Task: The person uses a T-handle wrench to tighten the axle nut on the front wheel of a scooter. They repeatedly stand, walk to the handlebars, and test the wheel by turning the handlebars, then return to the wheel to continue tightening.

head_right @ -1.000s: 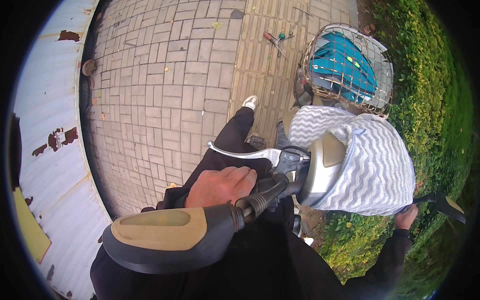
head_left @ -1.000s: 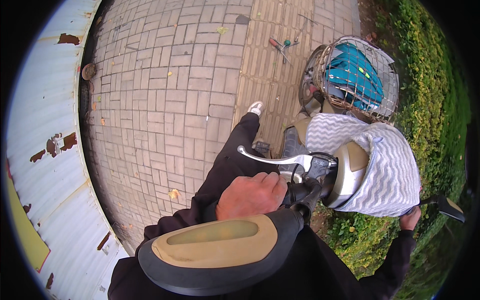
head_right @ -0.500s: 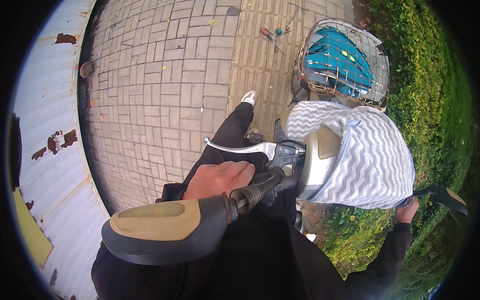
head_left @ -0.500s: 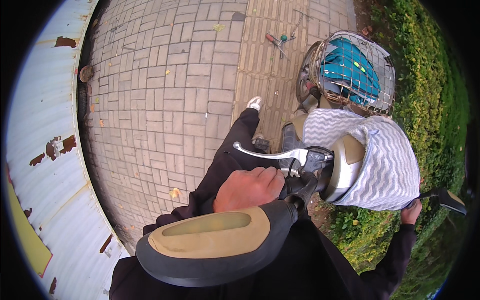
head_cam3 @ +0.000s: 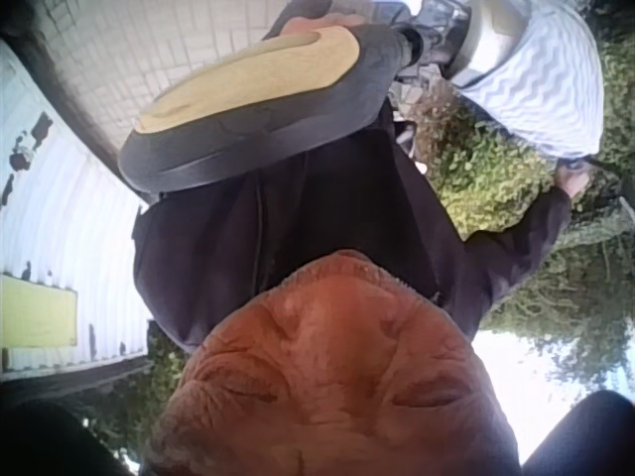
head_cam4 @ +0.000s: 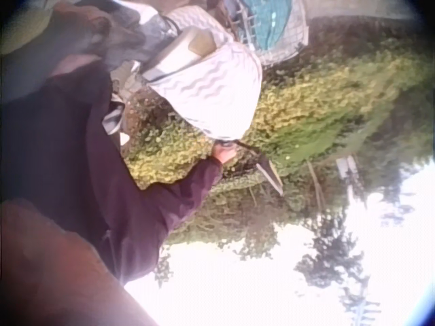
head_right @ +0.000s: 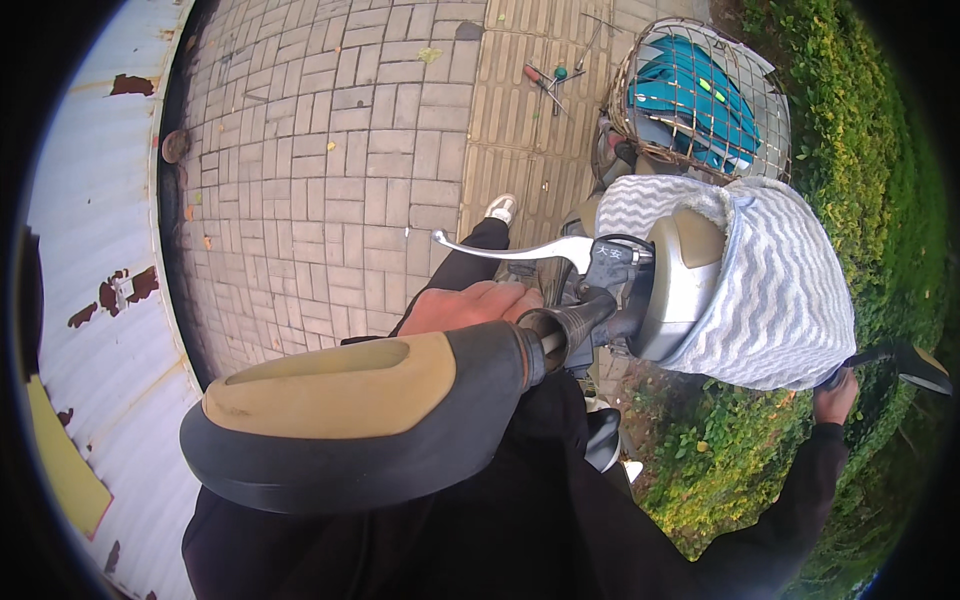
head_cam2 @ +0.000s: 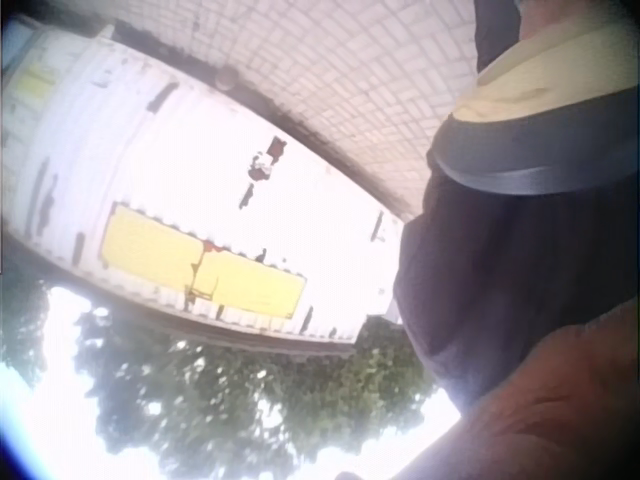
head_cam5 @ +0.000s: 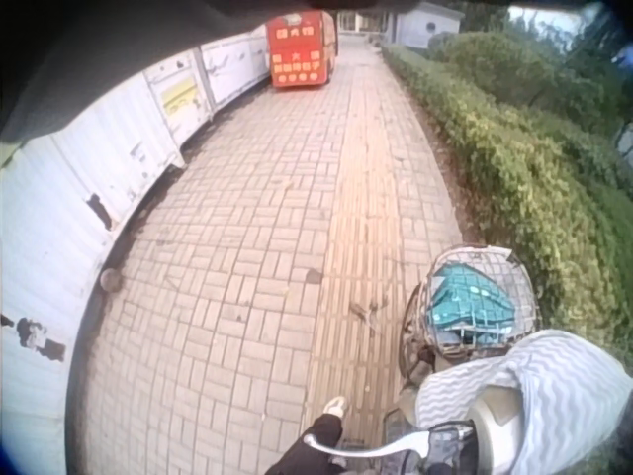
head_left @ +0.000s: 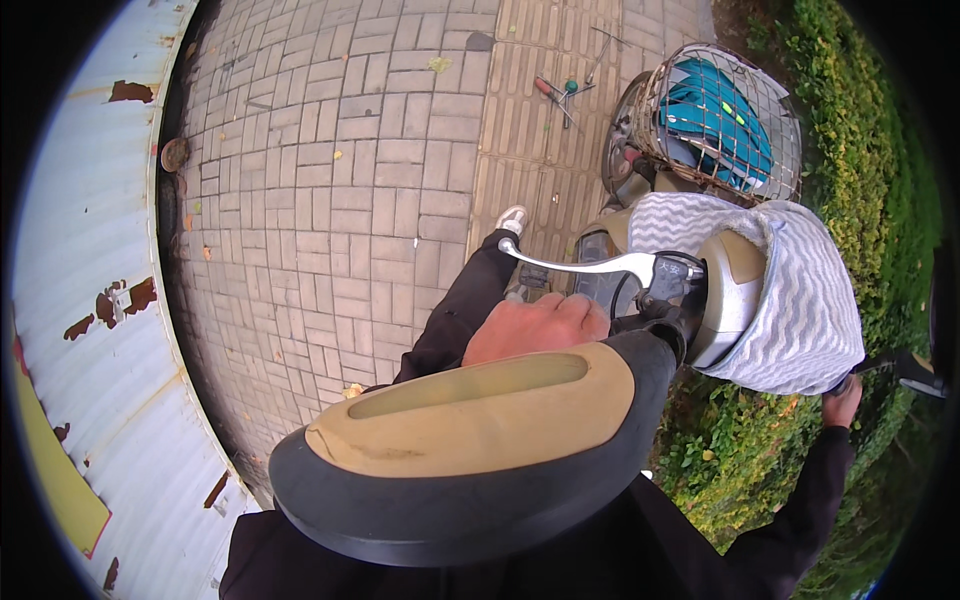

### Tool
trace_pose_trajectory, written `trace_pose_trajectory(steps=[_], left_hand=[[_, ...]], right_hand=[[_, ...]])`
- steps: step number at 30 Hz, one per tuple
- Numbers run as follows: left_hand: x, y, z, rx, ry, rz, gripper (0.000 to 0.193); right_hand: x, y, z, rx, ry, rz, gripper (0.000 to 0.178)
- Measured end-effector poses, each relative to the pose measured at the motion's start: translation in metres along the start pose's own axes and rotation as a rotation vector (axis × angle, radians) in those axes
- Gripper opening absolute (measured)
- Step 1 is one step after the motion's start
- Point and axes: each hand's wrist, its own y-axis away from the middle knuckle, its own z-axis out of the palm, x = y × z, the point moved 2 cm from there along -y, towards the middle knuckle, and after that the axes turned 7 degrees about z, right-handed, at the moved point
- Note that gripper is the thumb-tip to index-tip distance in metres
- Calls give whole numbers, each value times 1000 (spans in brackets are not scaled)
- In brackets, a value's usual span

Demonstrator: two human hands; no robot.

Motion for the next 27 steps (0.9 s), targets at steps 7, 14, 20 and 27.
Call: trace_pose_trajectory(steps=[7,14,20,27], left_hand=[[-16,-6,15,133,50,-32,36],[-15,6,27,184,164,-83,36],[6,24,25,141,197,-223,44],[18,-7,1,21,78,-117,54]], right_hand=[[3,-3,15,65,65,22,21],[-25,-3,15,104,-53,-39,19],[-79,7,-12,-23,54,158,32],[-93,-2,-27,-16,69,75,29]])
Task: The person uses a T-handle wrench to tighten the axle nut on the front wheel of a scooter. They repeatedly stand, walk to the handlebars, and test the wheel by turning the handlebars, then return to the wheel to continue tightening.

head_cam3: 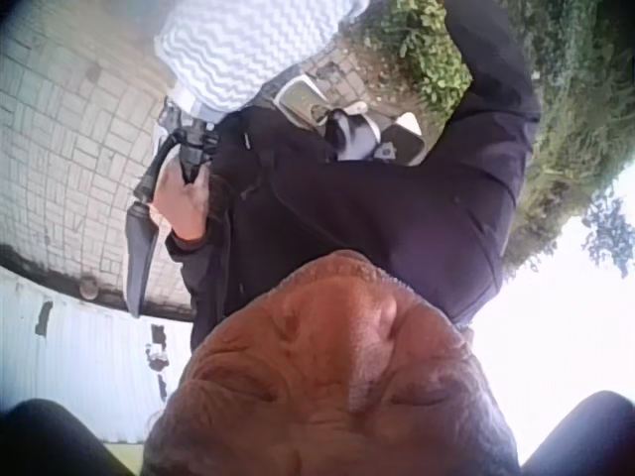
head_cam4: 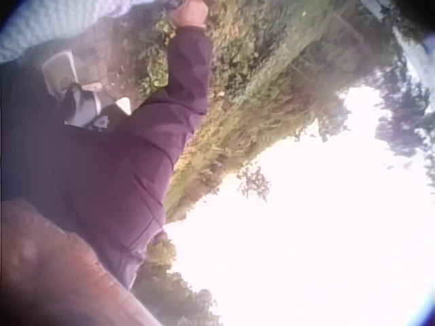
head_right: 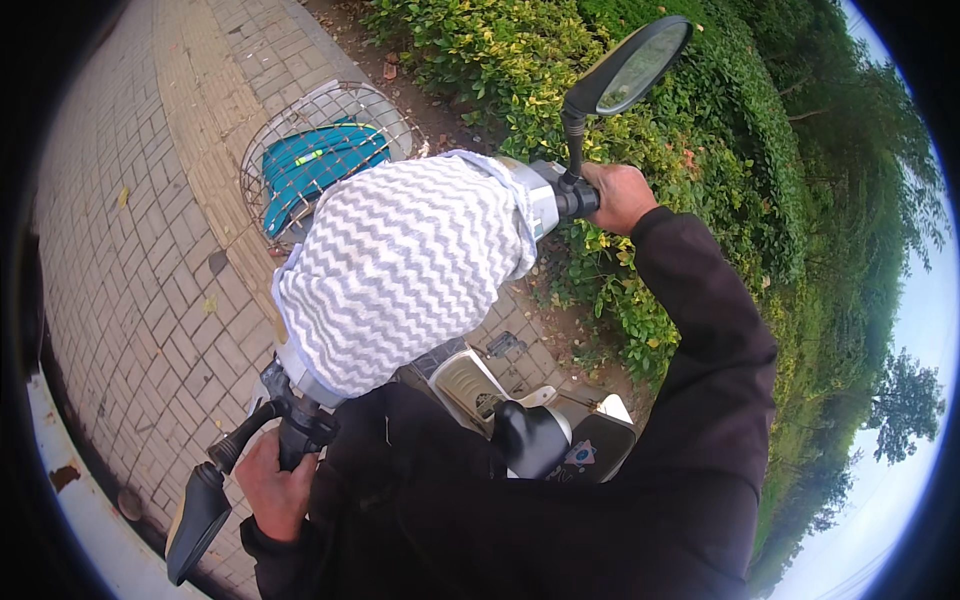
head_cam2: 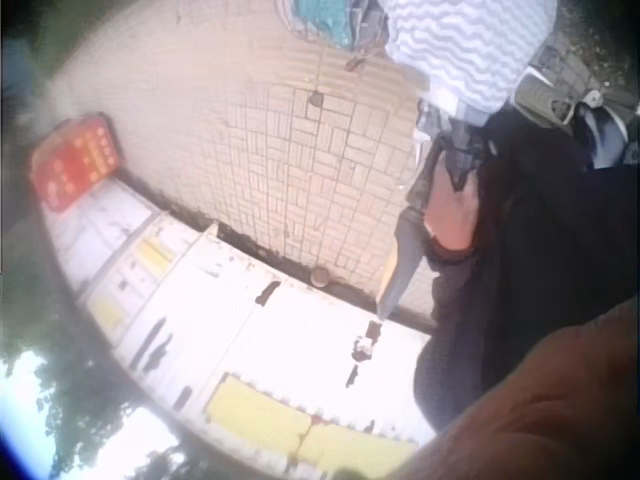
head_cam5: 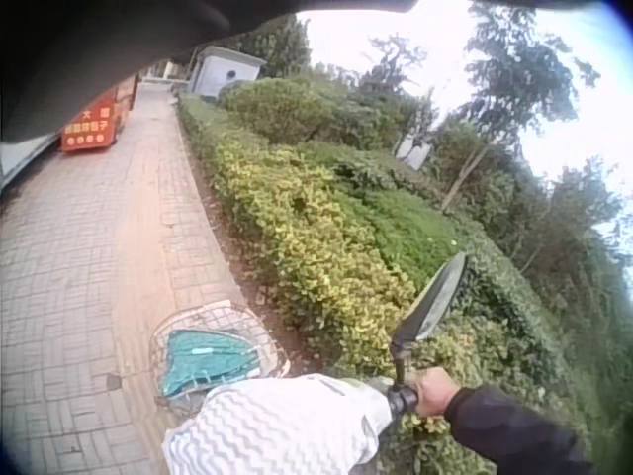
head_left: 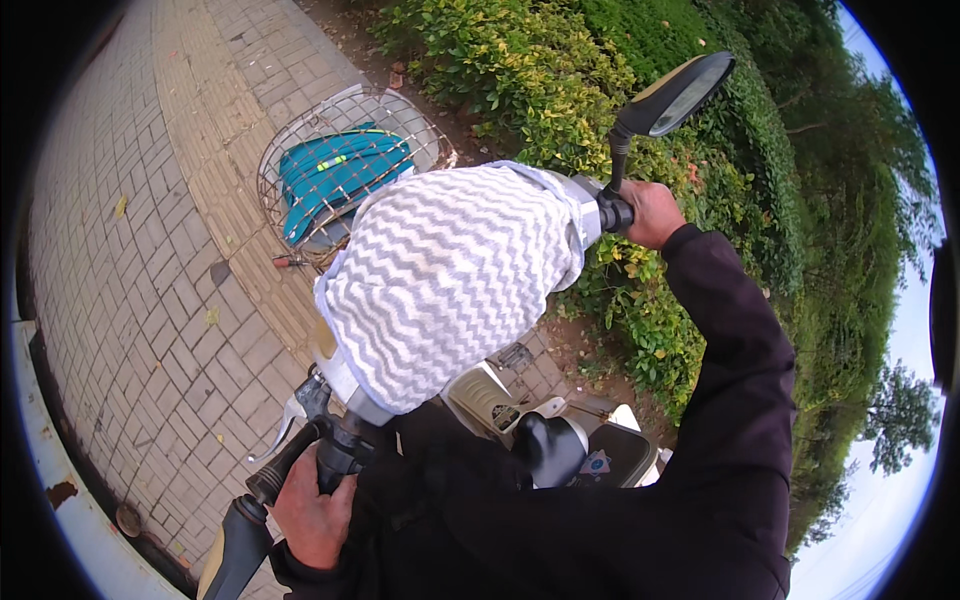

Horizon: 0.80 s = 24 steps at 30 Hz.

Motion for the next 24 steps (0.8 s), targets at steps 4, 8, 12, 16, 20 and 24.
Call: trace_pose_trajectory(steps=[4,8,12,16,20,24], left_hand=[[-3,-7,3,61,-47,38,45],[-2,-7,6,141,-96,110,29],[1,-6,5,143,-60,90,30],[3,-7,3,148,-1,70,30],[2,-7,-1,99,5,29,36],[1,-5,-5,2,33,-80,50]], right_hand=[[8,0,8,29,18,-16,28],[11,-1,6,56,-62,-74,30],[8,-6,-1,46,-34,-94,32],[7,-8,-3,4,24,-51,31],[7,-7,-3,-15,11,-26,28],[6,-9,-6,-28,-1,-81,38]])
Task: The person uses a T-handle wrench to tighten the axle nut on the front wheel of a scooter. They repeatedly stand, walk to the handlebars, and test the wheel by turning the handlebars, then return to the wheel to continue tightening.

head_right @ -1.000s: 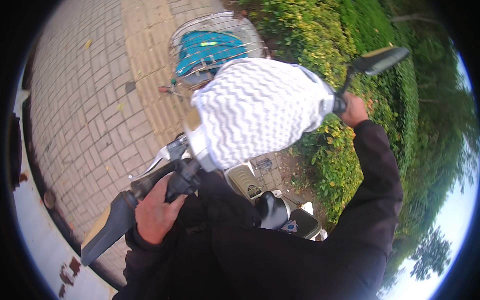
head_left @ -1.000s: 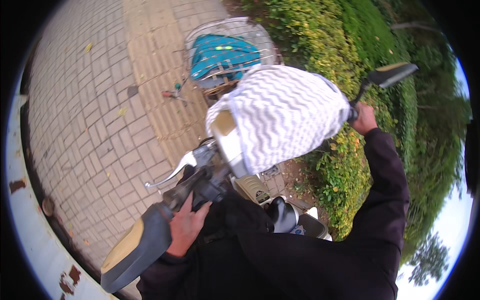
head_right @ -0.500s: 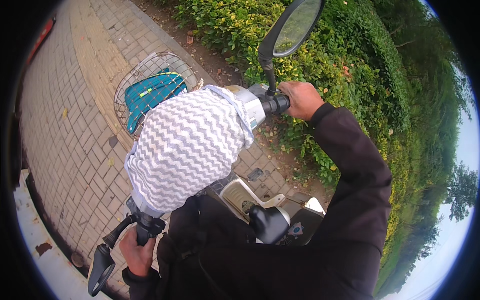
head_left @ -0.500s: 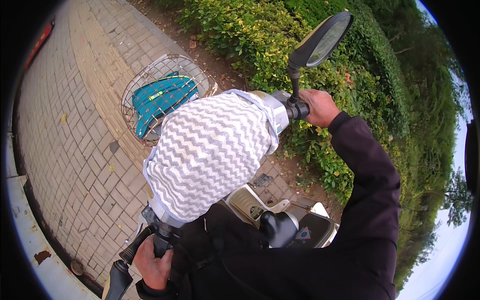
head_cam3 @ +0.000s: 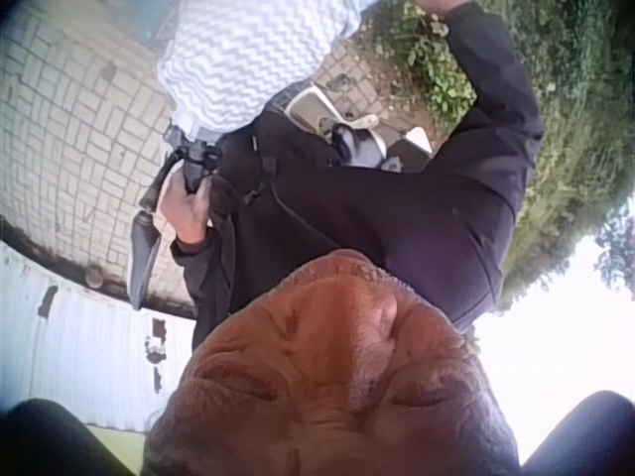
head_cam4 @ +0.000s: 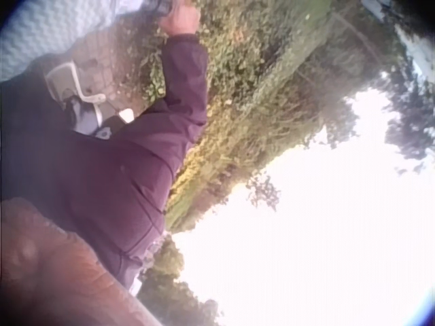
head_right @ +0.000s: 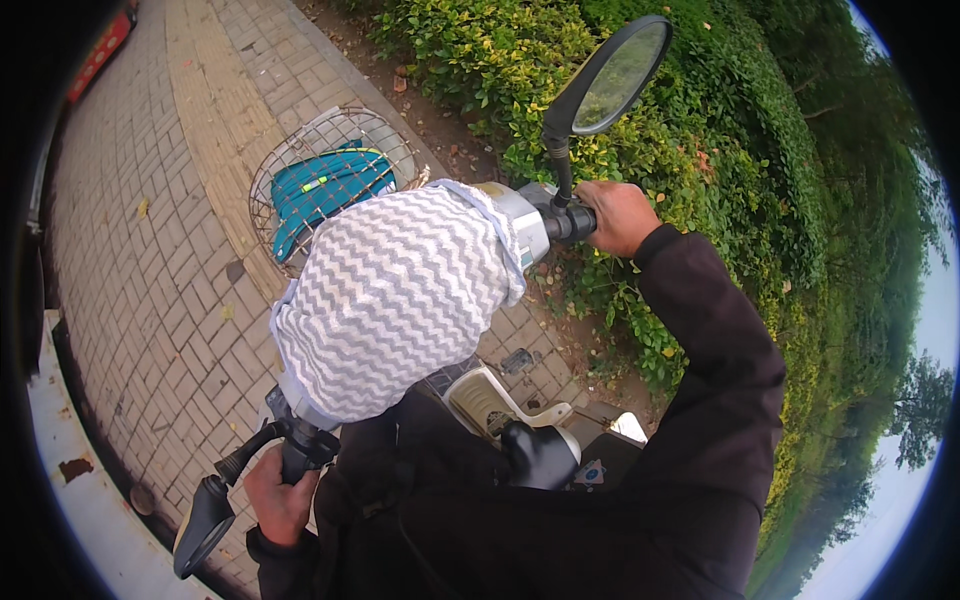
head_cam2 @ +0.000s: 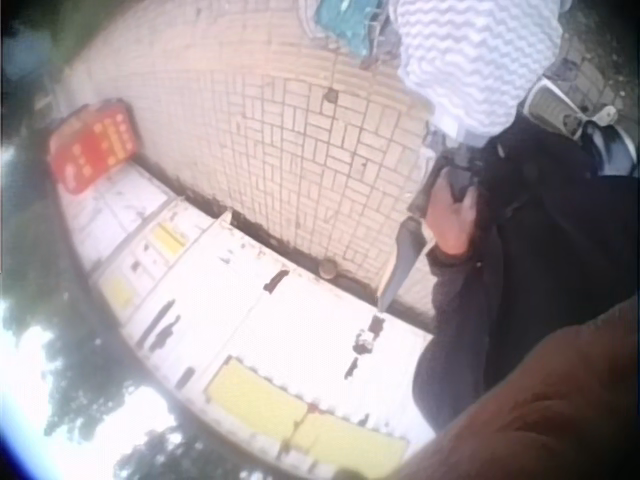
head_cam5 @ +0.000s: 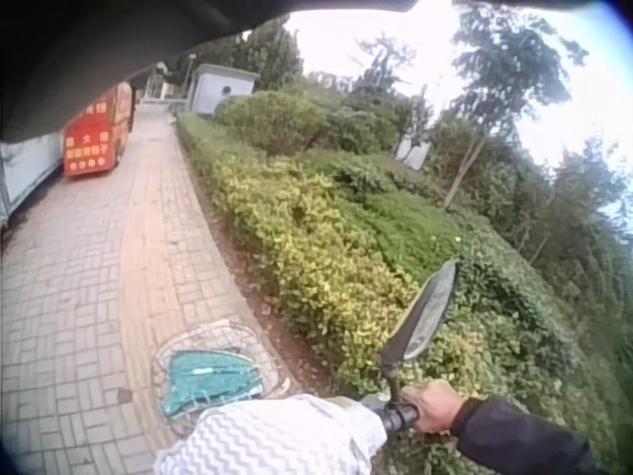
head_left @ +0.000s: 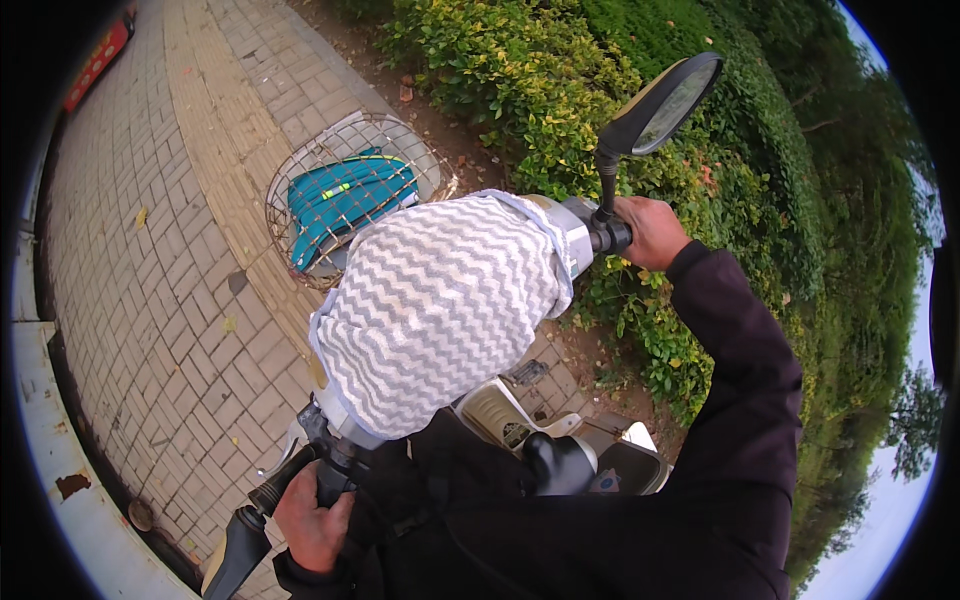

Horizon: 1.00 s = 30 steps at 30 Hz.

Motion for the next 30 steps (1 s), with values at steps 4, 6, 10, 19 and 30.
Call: trace_pose_trajectory(steps=[4,6,10,19,30], left_hand=[[3,1,-1,4,13,3,50],[3,1,-2,-16,5,-19,50],[4,0,-4,-19,27,-3,50],[2,-2,-10,-46,-7,-6,50],[6,-2,-21,-73,31,-52,48]], right_hand=[[1,-2,-2,-19,-3,-31,52],[1,-3,-3,8,3,-45,48],[0,-3,-2,-1,36,-12,38],[-4,-1,-5,-40,-9,48,34],[-4,-4,-4,-11,-18,-31,38]])
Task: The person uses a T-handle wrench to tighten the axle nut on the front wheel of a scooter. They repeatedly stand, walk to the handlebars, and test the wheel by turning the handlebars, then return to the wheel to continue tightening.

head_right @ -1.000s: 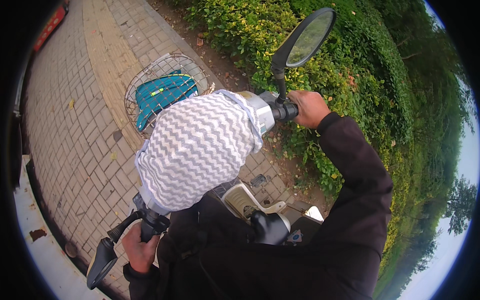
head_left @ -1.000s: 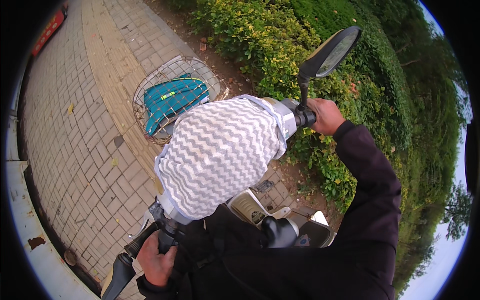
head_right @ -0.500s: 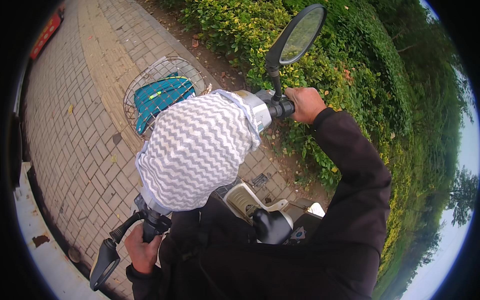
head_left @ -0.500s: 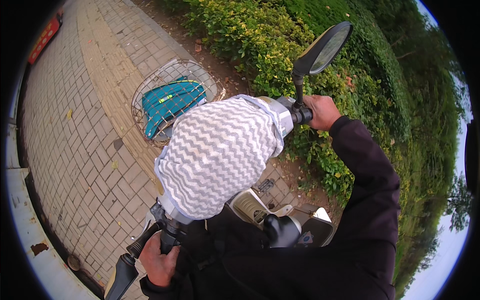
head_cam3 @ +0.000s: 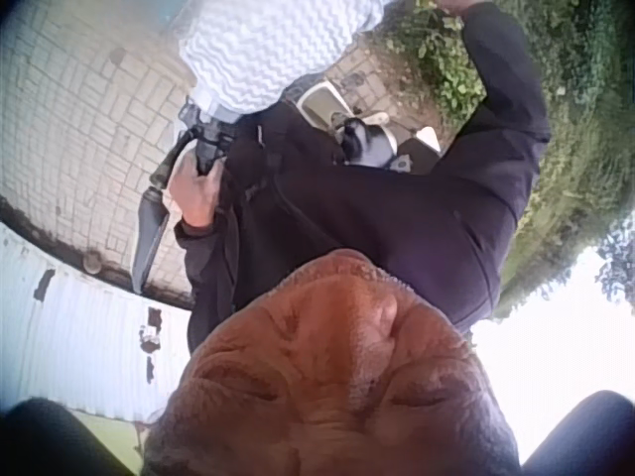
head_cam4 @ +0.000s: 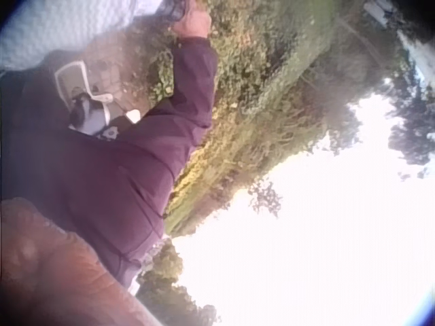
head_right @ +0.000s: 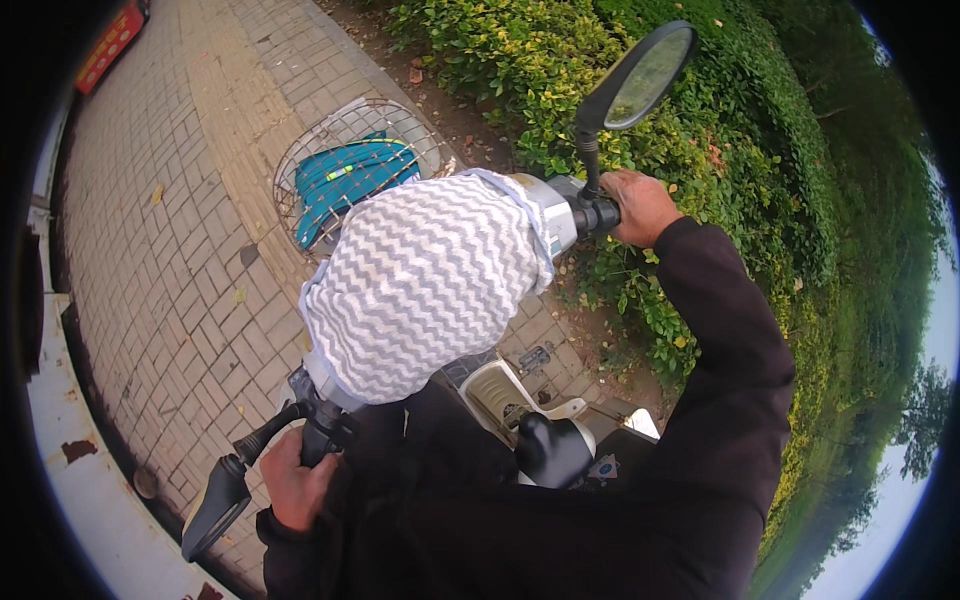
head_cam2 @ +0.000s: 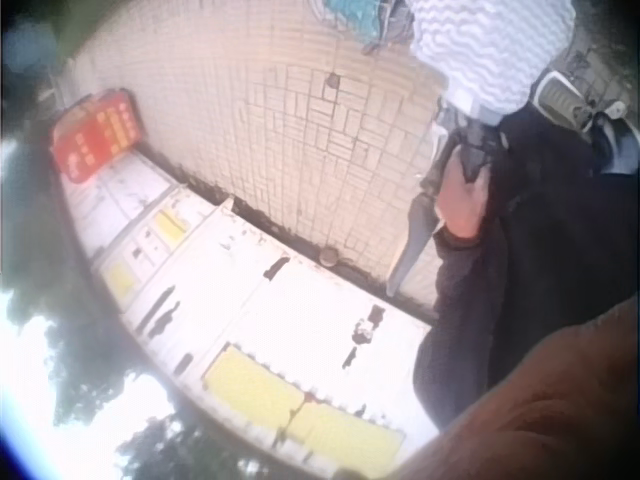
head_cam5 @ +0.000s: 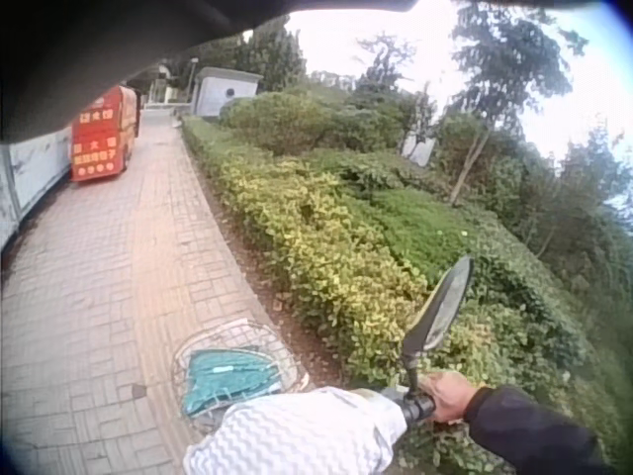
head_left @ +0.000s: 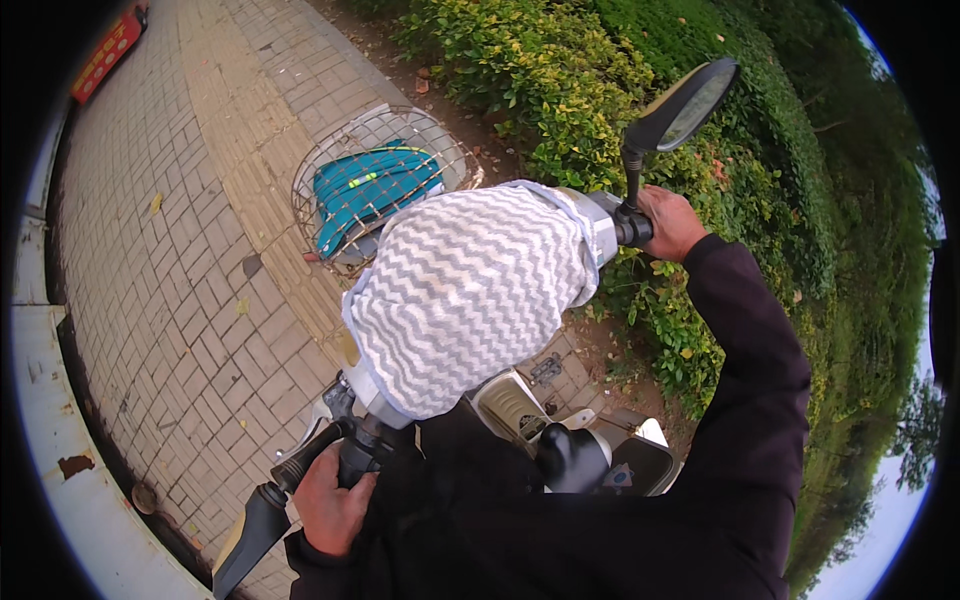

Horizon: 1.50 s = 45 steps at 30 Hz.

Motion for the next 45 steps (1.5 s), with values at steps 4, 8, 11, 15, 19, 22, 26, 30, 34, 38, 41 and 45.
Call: trace_pose_trajectory(steps=[4,8,11,15,19,22,26,30,34,38,41,45], left_hand=[[4,-3,-5,36,-42,75,45],[9,-1,-5,18,20,38,40],[13,0,-3,53,37,118,35],[4,-1,-1,26,269,288,39],[-45,9,-24,-233,265,404,64],[-115,24,-77,-345,315,592,59],[-209,37,-143,-103,202,429,48],[-277,29,-194,-40,308,236,45],[-303,-8,-215,-131,315,205,42],[-321,-72,-227,-153,265,268,40],[-340,-125,-248,-126,203,281,38],[-354,-187,-289,-206,109,247,40]], right_hand=[[-1,2,2,-59,19,102,39],[-8,5,-14,-7,120,60,65],[-24,15,-30,17,223,144,96],[-58,46,-40,-15,320,337,106],[-109,103,-32,252,247,458,89],[-164,155,5,359,162,697,68],[-256,215,88,420,-93,783,43],[-350,258,201,212,-270,847,36],[-456,263,321,-158,-758,1013,41],[-547,243,381,-200,-612,968,38],[-588,205,411,-385,-810,1079,40],[-624,151,413,-332,-966,1158,37]])
